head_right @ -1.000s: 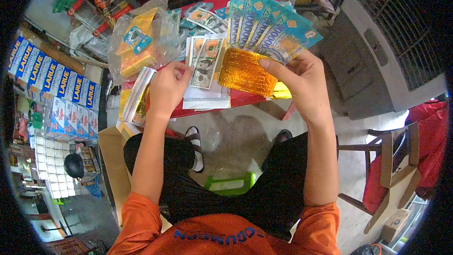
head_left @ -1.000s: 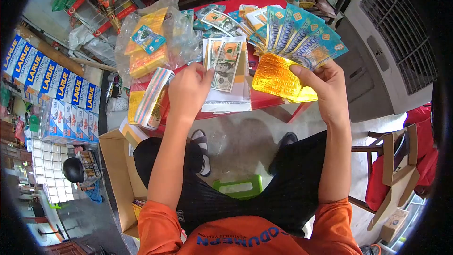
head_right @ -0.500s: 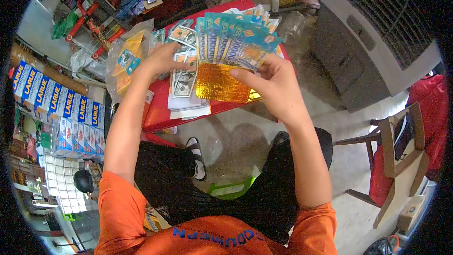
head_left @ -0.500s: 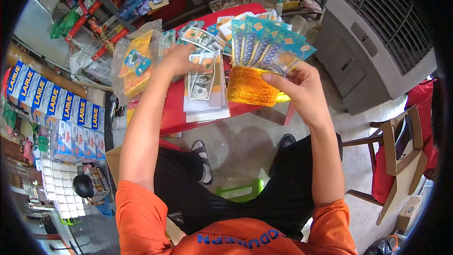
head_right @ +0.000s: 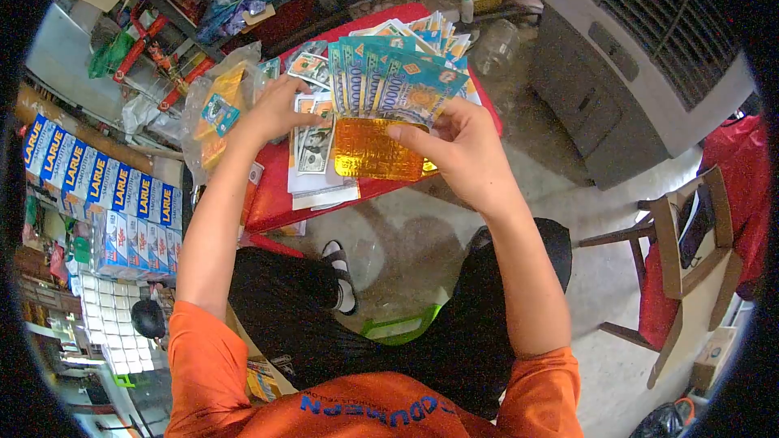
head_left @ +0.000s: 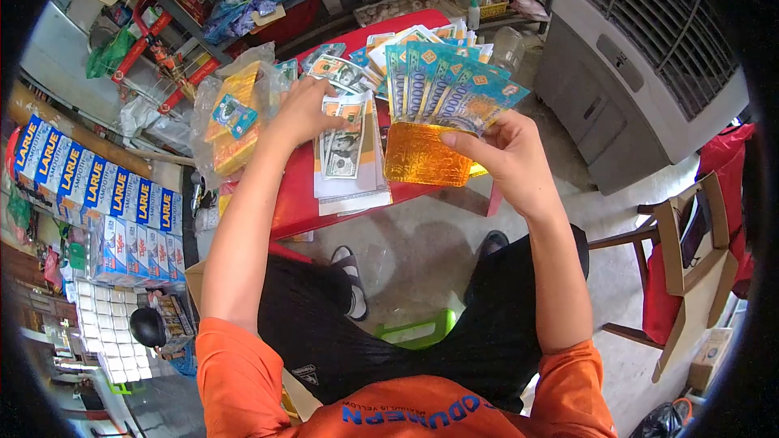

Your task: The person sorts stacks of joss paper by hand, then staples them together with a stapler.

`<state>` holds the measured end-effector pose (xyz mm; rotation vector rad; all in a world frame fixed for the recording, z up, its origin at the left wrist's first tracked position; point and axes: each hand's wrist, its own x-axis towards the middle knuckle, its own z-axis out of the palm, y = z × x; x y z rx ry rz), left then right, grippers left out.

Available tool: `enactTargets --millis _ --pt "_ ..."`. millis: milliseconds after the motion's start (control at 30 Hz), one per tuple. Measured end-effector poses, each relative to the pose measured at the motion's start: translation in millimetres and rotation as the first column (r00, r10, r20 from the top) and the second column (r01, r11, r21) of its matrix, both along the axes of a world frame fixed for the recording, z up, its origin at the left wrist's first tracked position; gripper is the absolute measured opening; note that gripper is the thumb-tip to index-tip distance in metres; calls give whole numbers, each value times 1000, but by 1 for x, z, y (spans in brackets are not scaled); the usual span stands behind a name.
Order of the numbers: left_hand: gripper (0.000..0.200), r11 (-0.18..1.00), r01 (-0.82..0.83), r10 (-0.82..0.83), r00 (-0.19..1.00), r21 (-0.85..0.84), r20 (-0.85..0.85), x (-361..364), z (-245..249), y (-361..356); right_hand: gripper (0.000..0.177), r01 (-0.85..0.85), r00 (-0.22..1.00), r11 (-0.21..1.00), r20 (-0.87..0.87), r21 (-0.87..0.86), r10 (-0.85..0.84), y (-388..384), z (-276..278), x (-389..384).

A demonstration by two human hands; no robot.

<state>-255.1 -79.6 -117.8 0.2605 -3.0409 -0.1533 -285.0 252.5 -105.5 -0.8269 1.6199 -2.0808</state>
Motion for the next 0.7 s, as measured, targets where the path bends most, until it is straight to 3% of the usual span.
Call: enactTargets --millis 67,133,167,233,267,333,400,500,567,700 --pt "64 999 32 -30 998 33 -60 1 -11 -9 31 8 1000 1000 -2 16 -8 0 -1 0" --pt "56 996 -46 64 963 73 -262 16 -10 1 31 17 1000 999 -2 31 -17 1 -1 -1" --pt "56 997 -44 61 964 70 -259 25 -8 7 31 17 1000 1000 0 15 -17 1 -1 -2" --pt "53 951 -290 302 947 108 -114 46 -8 18 31 19 1000 1000 9 -3 -19 2 -2 -2" --pt "53 950 -292 303 947 107 -109 50 -12 20 31 21 1000 1000 6 -12 -21 1 -2 -3" --pt "60 920 -384 379 922 72 75 59 -21 26 32 11 1000 1000 6 -12 -11 -1 -2 -1" --pt "68 917 -395 391 917 55 76 59 -24 26 34 36 999 998 -21 44 -35 -3 1 2" --pt "71 905 -392 379 919 167 105 58 -24 23 35 38 999 997 -25 71 -36 -4 1 4" --pt "72 841 -428 389 903 331 180 58 -27 20 34 37 999 998 -18 48 -36 -5 1 5" --pt "66 841 -397 391 916 367 94 59 -42 14 34 26 1000 998 -1 49 -26 -3 -1 5"
